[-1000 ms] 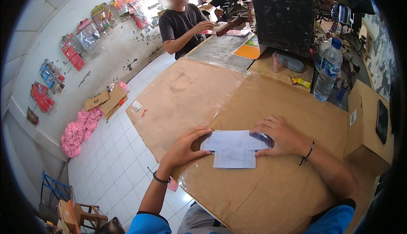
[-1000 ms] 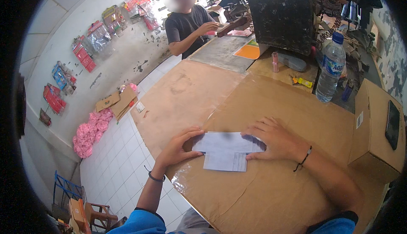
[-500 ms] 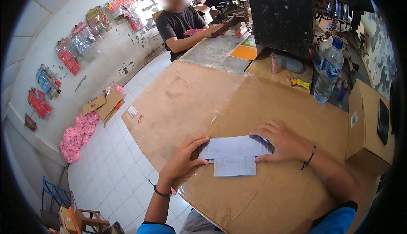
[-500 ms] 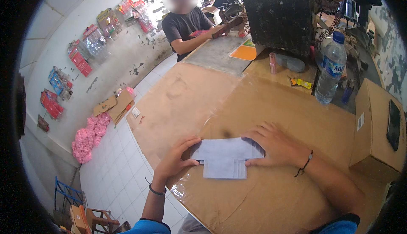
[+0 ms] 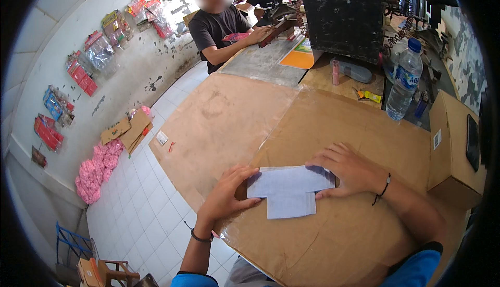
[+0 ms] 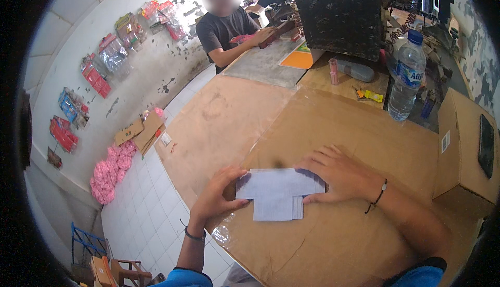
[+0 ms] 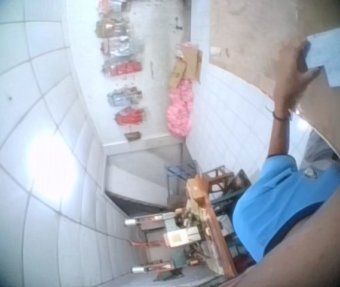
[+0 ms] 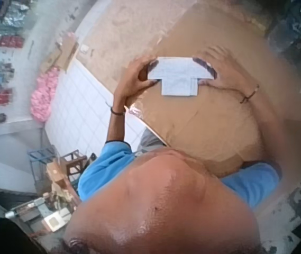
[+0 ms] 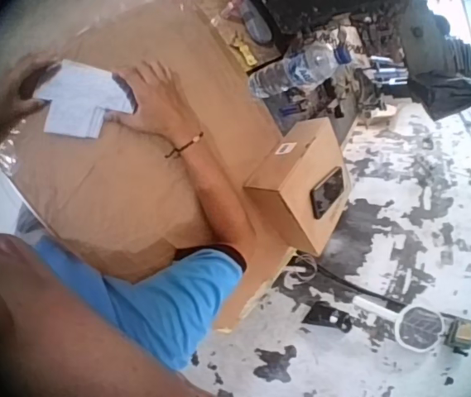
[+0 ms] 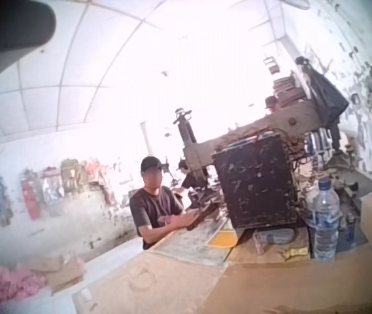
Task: The person places small white rectangular items into clear plastic bags on a workbench. They repeatedly pick up items, insert them into bags, and set the filled bags aside. Another person works across the table in the background.
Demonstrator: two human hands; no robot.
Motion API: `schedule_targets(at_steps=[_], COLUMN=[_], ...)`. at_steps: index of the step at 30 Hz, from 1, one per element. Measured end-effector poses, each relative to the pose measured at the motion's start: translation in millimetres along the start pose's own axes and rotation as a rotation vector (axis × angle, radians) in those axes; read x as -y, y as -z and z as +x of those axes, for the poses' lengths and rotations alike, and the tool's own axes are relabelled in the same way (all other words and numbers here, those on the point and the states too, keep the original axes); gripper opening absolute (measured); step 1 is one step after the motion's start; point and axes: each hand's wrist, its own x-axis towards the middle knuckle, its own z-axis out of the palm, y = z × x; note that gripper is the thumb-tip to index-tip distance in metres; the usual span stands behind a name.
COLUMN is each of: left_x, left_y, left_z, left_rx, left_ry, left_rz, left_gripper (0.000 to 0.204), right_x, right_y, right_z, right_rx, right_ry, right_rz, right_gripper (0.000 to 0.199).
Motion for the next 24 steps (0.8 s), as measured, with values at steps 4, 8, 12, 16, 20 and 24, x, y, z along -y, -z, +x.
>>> schedule_targets(at_steps=[4,8,12,16,20,24], left_x=[-21,-27,-35,-20,-22,-21], left_y=[-17,-28,-23,-23,-21,-20], left_z=[-10,-19,-9,-14,-14,-15], left_rx=[-0.046,-0.105,-0.079,-0.078,-0.091,-0.09], left_ry=[0.105,0.179,0.197,0.089,0.104,0.097], left_rz=[0.019,-0.021,-0.023,0.037,0.009,-0.01], left_gripper=[0.075,0.081,0.083,0.083,0.08,0.08], right_x=[0,-2,-2,-3,-2,-2], right_y=[1,-5,-2,-2,-2,-2], right_z=[0,-3,-4,-4,-3,-2], right_rx=[0.007,-0.027,0.0,0.014,0.009,0.0], right_ry=[-0.009,-0.01,-0.035,-0.029,-0.019,-0.02], right_rz=[0.011,0.029,0.045,0.055,0.031,0.02], right_gripper=[0.073,0.074,0.075,0.076,0.077,0.077])
